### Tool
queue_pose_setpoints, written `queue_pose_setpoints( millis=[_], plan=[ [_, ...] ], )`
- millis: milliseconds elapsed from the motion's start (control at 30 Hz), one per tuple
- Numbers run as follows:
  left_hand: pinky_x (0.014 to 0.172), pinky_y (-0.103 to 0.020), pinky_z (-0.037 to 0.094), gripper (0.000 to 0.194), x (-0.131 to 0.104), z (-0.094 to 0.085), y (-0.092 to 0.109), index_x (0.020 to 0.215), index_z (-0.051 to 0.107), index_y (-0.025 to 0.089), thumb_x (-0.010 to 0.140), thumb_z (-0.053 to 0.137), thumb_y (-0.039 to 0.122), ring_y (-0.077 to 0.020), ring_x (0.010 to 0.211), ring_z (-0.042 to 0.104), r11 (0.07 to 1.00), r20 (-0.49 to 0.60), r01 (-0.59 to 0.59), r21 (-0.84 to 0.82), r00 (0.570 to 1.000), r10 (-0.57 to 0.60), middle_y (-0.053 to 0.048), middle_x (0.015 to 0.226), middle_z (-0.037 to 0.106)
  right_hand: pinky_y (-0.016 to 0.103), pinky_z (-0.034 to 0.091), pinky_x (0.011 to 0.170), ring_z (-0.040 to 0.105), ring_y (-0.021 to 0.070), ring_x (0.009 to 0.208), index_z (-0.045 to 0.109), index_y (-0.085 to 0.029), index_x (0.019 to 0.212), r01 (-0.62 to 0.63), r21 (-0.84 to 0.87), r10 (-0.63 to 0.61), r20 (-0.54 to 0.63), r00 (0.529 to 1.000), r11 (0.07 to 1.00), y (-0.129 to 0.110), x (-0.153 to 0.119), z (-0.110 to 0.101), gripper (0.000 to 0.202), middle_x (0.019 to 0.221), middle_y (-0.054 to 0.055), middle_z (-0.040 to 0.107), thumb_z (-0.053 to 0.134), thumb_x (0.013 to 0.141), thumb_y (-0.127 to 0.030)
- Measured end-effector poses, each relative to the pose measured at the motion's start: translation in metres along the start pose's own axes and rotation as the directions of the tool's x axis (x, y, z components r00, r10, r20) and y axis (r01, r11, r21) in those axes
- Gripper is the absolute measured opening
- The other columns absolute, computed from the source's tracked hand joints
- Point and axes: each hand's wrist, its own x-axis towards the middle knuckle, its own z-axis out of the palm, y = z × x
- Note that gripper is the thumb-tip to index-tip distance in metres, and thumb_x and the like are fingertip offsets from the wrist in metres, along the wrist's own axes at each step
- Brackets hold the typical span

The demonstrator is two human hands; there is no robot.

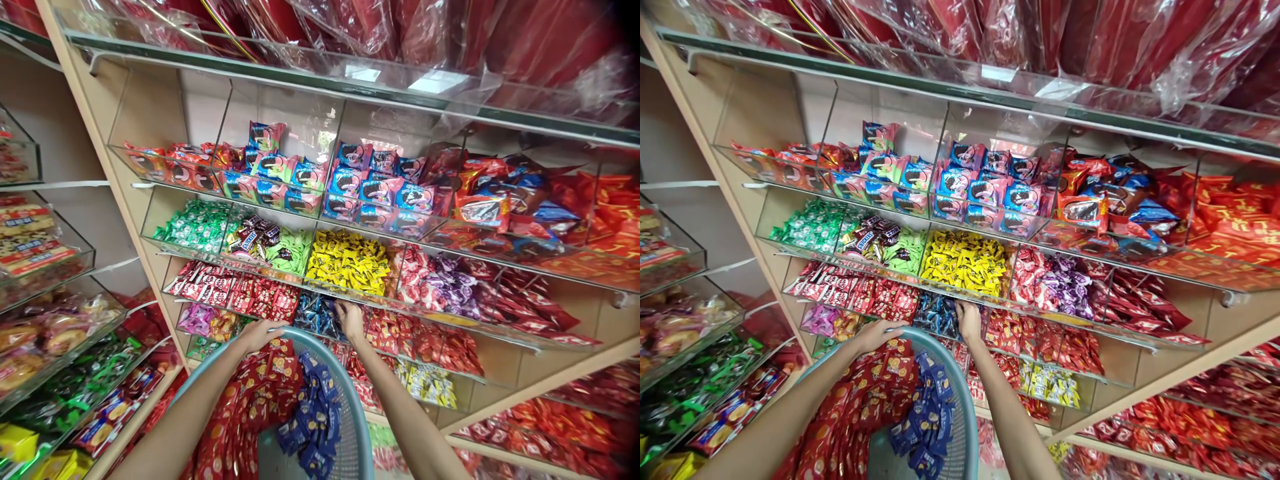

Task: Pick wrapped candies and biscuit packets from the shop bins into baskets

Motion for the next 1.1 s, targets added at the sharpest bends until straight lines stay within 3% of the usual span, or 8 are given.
queue_pose_setpoints(
  millis=[167,267,333,433,567,767,1100],
  plan=[
    [0.084,-0.032,0.040,0.055,0.001,0.001,-0.001,0.124,0.037,0.044,0.074,0.026,0.066,-0.0258,0.107,0.052,1.000,0.001,-0.008,0.024,1.000,0.008,0.006,0.119,0.056,0.025,0.038,0.084,0.052,0.0157,0.096,0.058,-0.016,0.097,0.193,0.266,-0.131,-0.235,0.963,0.944,-0.010,-0.045,-0.016,0.034,0.104,0.010,0.056,0.030,0.088,-0.032],
    [0.084,-0.032,0.040,0.055,0.001,0.000,0.000,0.124,0.037,0.044,0.075,0.025,0.066,-0.0258,0.107,0.052,0.999,0.012,-0.012,0.030,1.000,0.012,0.006,0.120,0.055,0.028,0.039,0.086,0.052,0.0168,0.097,0.058,-0.018,0.095,0.241,0.383,-0.154,-0.246,0.957,0.892,-0.023,-0.074,-0.033,0.032,0.105,0.010,0.056,0.032,0.087,-0.034],
    [0.085,-0.032,0.039,0.055,0.001,0.000,0.001,0.123,0.037,0.045,0.075,0.024,0.067,-0.0256,0.109,0.050,1.000,0.019,-0.011,0.025,1.000,0.010,0.007,0.122,0.053,0.027,0.042,0.079,0.055,0.0166,0.087,0.058,-0.019,0.093,0.186,0.447,-0.127,-0.159,0.979,0.875,-0.031,-0.089,-0.045,0.031,0.097,0.008,0.059,0.034,0.086,-0.038],
    [0.087,-0.033,0.038,0.054,0.003,0.001,0.001,0.123,0.037,0.046,0.074,0.024,0.067,-0.0255,0.111,0.049,1.000,0.019,-0.013,0.025,1.000,0.012,0.008,0.125,0.051,0.024,0.042,0.062,0.055,0.0135,0.063,0.058,-0.019,0.089,0.063,0.509,-0.122,0.083,0.989,0.858,-0.040,-0.107,-0.056,0.030,0.074,0.003,0.061,0.039,0.083,-0.041],
    [0.087,-0.035,0.038,0.056,0.005,0.002,-0.001,0.124,0.036,0.045,0.074,0.025,0.067,-0.0269,0.110,0.050,0.998,0.013,-0.012,0.054,1.000,0.011,0.007,0.124,0.052,0.019,0.037,0.050,0.051,0.0095,0.051,0.058,-0.018,0.079,-0.016,0.502,-0.217,0.404,0.889,0.865,-0.045,-0.126,-0.050,0.020,0.063,-0.002,0.058,0.044,0.079,-0.033],
    [0.087,-0.036,0.038,0.057,0.004,0.003,-0.002,0.125,0.035,0.044,0.074,0.024,0.068,-0.0277,0.111,0.049,0.998,0.019,0.000,0.058,1.000,-0.001,0.006,0.124,0.052,0.019,0.034,0.058,0.054,0.0122,0.069,0.061,-0.019,0.071,0.127,0.228,-0.233,0.532,0.814,0.965,-0.049,-0.141,-0.028,0.011,0.071,-0.001,0.062,0.050,0.068,-0.018],
    [0.086,-0.035,0.039,0.054,0.004,0.003,-0.002,0.121,0.039,0.047,0.073,0.025,0.068,-0.0271,0.109,0.050,0.999,-0.001,-0.004,0.041,1.000,0.004,0.008,0.121,0.054,0.027,0.040,0.067,0.058,0.0216,0.087,0.064,-0.019,0.086,0.163,-0.102,-0.065,0.621,0.781,0.981,-0.068,-0.147,-0.015,0.023,0.091,0.008,0.065,0.047,0.070,-0.018]
  ],
)
